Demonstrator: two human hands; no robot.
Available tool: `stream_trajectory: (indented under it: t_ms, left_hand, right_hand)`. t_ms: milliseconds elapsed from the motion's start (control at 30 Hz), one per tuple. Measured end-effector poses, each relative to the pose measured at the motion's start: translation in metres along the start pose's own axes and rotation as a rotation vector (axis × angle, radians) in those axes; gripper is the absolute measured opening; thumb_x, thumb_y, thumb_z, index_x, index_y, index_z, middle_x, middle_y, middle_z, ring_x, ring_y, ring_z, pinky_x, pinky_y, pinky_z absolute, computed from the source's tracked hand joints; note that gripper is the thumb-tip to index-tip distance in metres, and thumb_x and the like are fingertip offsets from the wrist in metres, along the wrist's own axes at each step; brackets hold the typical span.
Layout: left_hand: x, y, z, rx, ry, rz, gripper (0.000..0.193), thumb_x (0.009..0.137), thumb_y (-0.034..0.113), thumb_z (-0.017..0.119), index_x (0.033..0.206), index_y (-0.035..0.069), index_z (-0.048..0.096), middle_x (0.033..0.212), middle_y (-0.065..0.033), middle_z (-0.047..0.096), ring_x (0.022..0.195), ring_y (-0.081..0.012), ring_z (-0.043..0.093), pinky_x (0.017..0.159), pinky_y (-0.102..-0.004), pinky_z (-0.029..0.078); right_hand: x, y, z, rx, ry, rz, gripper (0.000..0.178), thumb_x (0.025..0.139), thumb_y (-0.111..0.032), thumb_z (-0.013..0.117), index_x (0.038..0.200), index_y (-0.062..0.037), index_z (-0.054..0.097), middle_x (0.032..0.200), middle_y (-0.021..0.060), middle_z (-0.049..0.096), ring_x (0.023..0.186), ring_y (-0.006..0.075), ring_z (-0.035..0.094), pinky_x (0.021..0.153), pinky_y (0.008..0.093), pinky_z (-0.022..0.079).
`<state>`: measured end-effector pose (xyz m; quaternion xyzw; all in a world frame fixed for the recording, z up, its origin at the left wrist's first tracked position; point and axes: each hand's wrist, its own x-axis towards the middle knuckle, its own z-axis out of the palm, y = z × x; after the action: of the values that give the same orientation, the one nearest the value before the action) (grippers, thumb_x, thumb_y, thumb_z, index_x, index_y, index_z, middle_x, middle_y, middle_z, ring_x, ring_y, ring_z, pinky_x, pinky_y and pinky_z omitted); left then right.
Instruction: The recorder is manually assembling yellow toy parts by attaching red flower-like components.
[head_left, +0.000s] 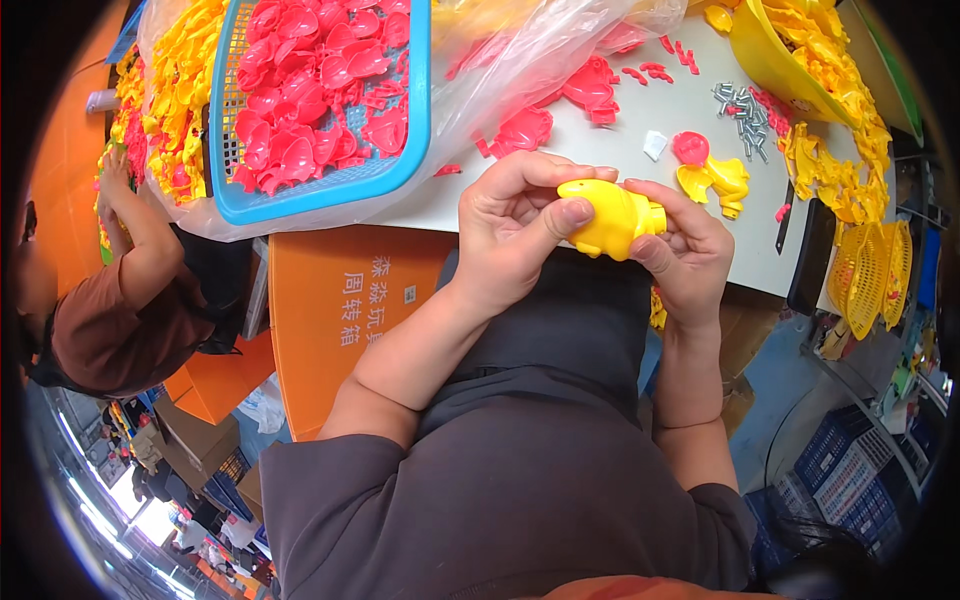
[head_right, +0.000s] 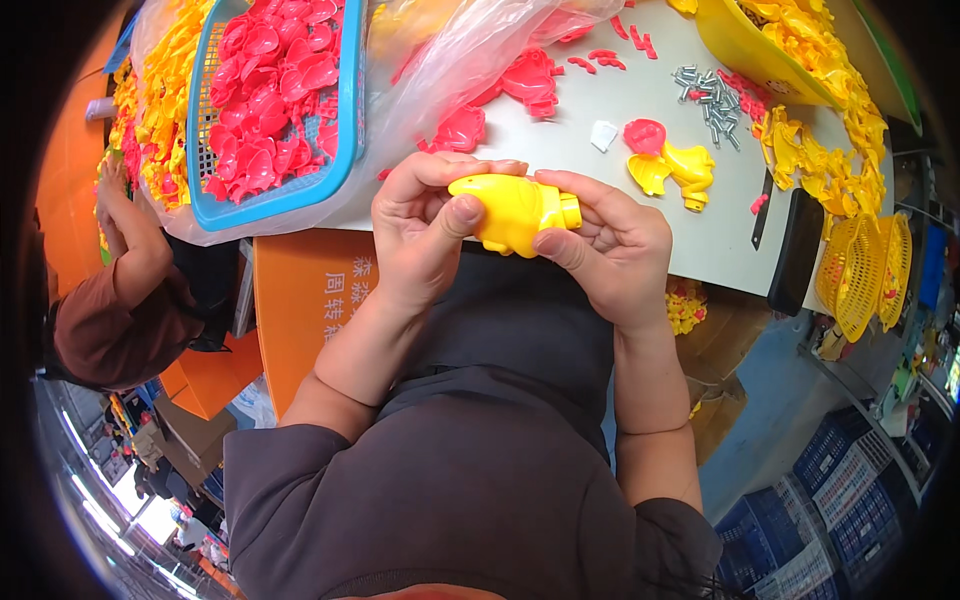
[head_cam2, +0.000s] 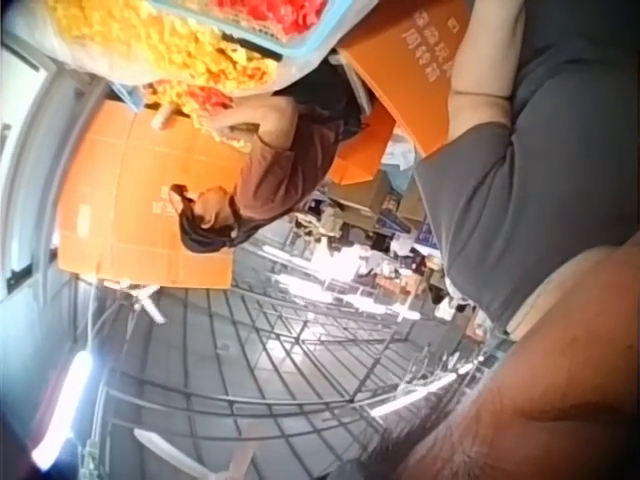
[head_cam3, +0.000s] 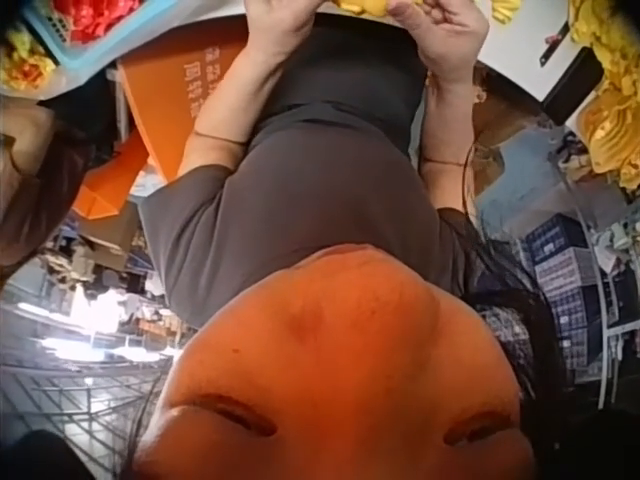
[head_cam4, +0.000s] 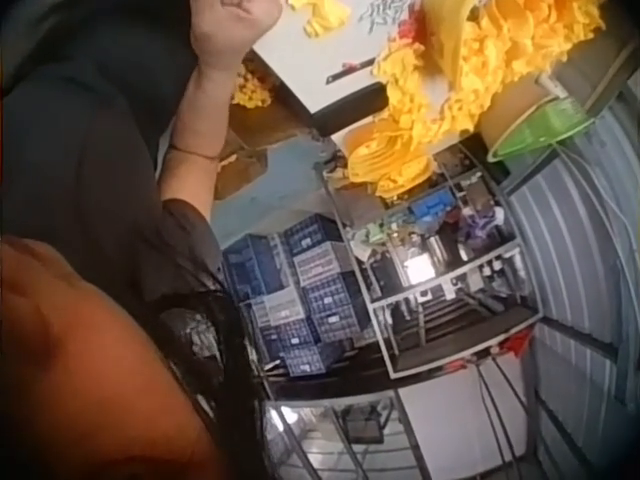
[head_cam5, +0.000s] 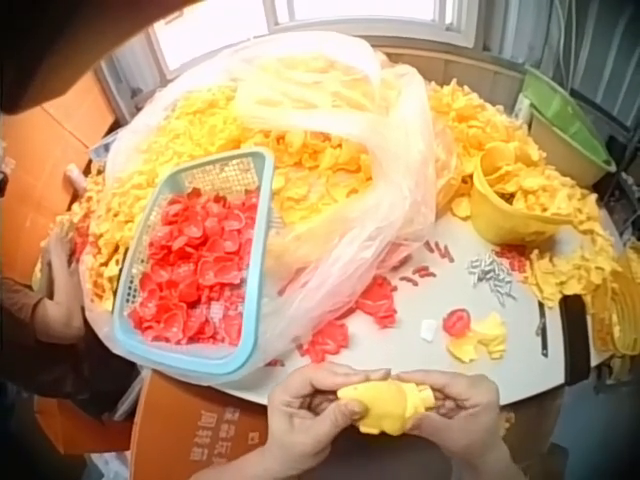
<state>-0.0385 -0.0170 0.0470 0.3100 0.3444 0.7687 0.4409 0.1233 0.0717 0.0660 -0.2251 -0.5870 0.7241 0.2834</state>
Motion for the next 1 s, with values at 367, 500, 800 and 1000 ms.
stream_trajectory:
  t_ms: [367,500,800,1000]
  left_hand:
    - [0.010,0.014,0.009,0.146,-0.106,-0.246,0.040,0.093,0.010,0.060,0.129,-0.004,0.051,0.119,-0.0169,0.063,0.108,-0.0217,0.062,0.092,-0.0318,0.052]
    - [0.014,0.023,0.009,0.178,-0.079,-0.362,0.036,0.093,0.006,0.061,0.127,-0.005,0.054,0.110,-0.0126,0.064,0.106,-0.0174,0.062,0.091,-0.0273,0.051]
    - [0.010,0.020,0.007,0.186,-0.032,-0.406,0.034,0.091,0.012,0.065,0.121,-0.004,0.059,0.105,-0.0101,0.065,0.089,-0.0127,0.064,0.077,-0.0260,0.055]
    - [0.008,0.012,0.004,0.240,0.137,-0.316,0.031,0.092,0.014,0.064,0.118,-0.002,0.058,0.105,-0.0098,0.066,0.089,-0.0133,0.065,0.078,-0.0268,0.055]
  right_hand:
    - [0.006,0.015,-0.023,0.290,0.026,0.145,0.046,0.092,-0.018,0.064,0.126,0.0106,0.049,0.112,0.0189,0.063,0.098,0.0205,0.067,0.083,0.0300,0.056]
    - [0.002,0.027,-0.028,0.412,0.029,0.246,0.050,0.099,-0.033,0.051,0.125,0.0096,0.048,0.109,0.0190,0.063,0.095,0.0234,0.068,0.076,0.0315,0.061]
    - [0.003,0.031,-0.029,0.556,-0.174,0.424,0.059,0.104,-0.043,0.028,0.130,0.0080,0.041,0.120,0.0254,0.057,0.099,0.0295,0.067,0.079,0.0391,0.060]
    - [0.001,0.013,0.014,-0.091,0.119,-0.094,0.068,0.089,-0.026,0.069,0.139,0.0061,0.037,0.130,0.0205,0.053,0.111,0.0268,0.061,0.094,0.0356,0.052]
